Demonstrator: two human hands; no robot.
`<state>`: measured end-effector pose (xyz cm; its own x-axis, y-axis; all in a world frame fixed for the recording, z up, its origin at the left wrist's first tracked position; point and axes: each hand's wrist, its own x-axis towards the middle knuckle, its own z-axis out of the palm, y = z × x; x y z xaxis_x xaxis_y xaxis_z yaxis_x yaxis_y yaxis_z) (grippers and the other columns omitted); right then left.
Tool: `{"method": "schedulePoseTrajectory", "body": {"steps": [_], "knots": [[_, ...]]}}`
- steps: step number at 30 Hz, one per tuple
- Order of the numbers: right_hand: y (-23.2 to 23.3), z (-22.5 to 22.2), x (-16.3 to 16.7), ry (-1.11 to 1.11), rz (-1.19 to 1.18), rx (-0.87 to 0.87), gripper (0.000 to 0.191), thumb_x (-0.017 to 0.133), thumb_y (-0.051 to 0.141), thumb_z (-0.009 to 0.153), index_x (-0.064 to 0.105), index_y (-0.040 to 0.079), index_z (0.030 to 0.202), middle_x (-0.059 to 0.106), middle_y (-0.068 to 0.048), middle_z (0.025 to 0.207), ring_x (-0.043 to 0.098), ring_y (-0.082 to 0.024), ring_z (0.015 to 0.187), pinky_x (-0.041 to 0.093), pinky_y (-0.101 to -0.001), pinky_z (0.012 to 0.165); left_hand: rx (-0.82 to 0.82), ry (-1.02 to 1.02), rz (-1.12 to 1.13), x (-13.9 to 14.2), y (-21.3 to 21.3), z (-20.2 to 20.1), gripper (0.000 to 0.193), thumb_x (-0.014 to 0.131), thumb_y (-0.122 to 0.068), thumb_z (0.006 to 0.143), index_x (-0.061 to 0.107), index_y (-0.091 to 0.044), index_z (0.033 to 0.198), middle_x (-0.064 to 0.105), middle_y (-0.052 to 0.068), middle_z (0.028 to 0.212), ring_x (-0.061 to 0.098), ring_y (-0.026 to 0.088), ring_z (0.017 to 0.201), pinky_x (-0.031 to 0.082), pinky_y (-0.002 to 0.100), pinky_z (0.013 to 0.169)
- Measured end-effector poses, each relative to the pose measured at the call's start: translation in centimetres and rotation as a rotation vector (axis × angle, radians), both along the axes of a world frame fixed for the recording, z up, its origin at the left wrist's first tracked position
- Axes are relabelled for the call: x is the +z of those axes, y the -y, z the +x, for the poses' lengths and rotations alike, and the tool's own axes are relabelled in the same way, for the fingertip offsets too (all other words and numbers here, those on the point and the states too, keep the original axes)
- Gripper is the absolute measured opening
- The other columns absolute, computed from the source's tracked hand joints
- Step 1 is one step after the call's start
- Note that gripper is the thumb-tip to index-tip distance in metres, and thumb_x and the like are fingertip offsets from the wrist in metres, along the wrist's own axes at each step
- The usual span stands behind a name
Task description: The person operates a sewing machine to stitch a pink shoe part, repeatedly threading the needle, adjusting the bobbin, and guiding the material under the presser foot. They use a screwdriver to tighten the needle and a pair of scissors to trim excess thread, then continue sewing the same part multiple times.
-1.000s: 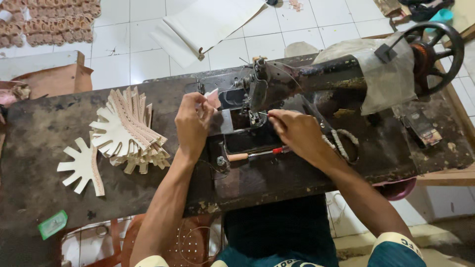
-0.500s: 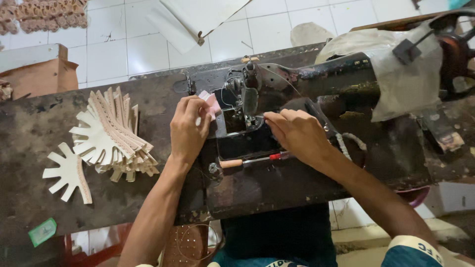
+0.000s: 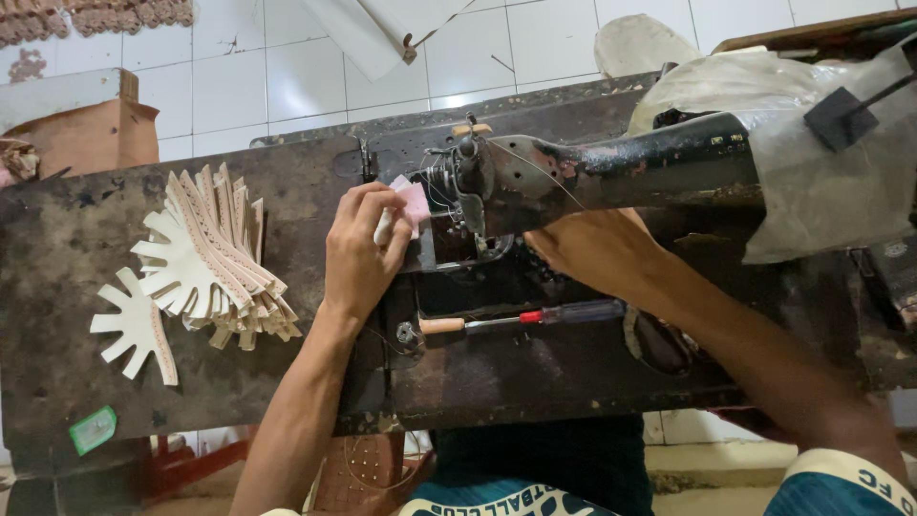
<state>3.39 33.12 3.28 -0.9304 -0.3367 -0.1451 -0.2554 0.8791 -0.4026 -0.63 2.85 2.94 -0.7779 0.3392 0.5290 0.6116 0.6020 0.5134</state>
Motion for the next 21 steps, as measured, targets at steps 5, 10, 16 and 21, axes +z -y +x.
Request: {"method": "schedulePoseTrajectory", "body": {"steps": [5, 10, 16, 21], "knots": [[-1.9, -1.2, -5.4, -0.808, 0.268, 0.103, 0.043, 0.066, 0.050, 0.086, 0.078, 0.008, 0.090, 0.066, -0.002, 0.063, 0.066, -0.019, 0.059, 0.054, -0.0380, 0.058, -0.039, -0.027, -0.039, -0.5, -0.1, 0.1, 0.023, 0.077, -0.016, 0.095, 0.065, -0.003, 0.110, 0.065, 0.018, 0.120, 0.065, 0.037, 0.113, 0.055, 0.045, 0.096], [-1.9, -2.7, -8.5, -0.518, 0.373, 0.181, 0.028, 0.073, 0.035, 0.098, 0.076, 0.017, 0.076, 0.063, 0.004, 0.055, 0.065, -0.015, 0.053, 0.054, -0.0355, 0.056, -0.150, -0.075, -0.177, -0.2, -0.8, -0.2, 0.039, 0.084, -0.029, 0.088, 0.063, -0.009, 0.113, 0.060, 0.017, 0.130, 0.060, 0.038, 0.124, 0.053, 0.049, 0.103], [0.6, -2.5, -4.0, -0.463, -0.360, 0.036, 0.016, 0.079, 0.018, 0.088, 0.073, 0.009, 0.099, 0.070, -0.005, 0.078, 0.067, -0.023, 0.069, 0.056, -0.0369, 0.064, -0.227, -0.076, -0.213, 0.8, -1.9, -0.1, 0.038, 0.085, -0.032, 0.082, 0.070, -0.014, 0.112, 0.061, 0.011, 0.133, 0.054, 0.034, 0.132, 0.041, 0.052, 0.108], [2.8, -3.4, -1.2, -0.325, -0.696, -0.022, 0.032, 0.078, 0.008, 0.084, 0.067, 0.002, 0.114, 0.071, -0.010, 0.099, 0.066, -0.024, 0.089, 0.056, -0.0380, 0.078, -0.222, -0.075, -0.242, 0.2, -2.0, -0.4, 0.030, 0.085, -0.033, 0.081, 0.074, -0.017, 0.105, 0.060, 0.008, 0.136, 0.053, 0.032, 0.133, 0.039, 0.051, 0.107]]}}
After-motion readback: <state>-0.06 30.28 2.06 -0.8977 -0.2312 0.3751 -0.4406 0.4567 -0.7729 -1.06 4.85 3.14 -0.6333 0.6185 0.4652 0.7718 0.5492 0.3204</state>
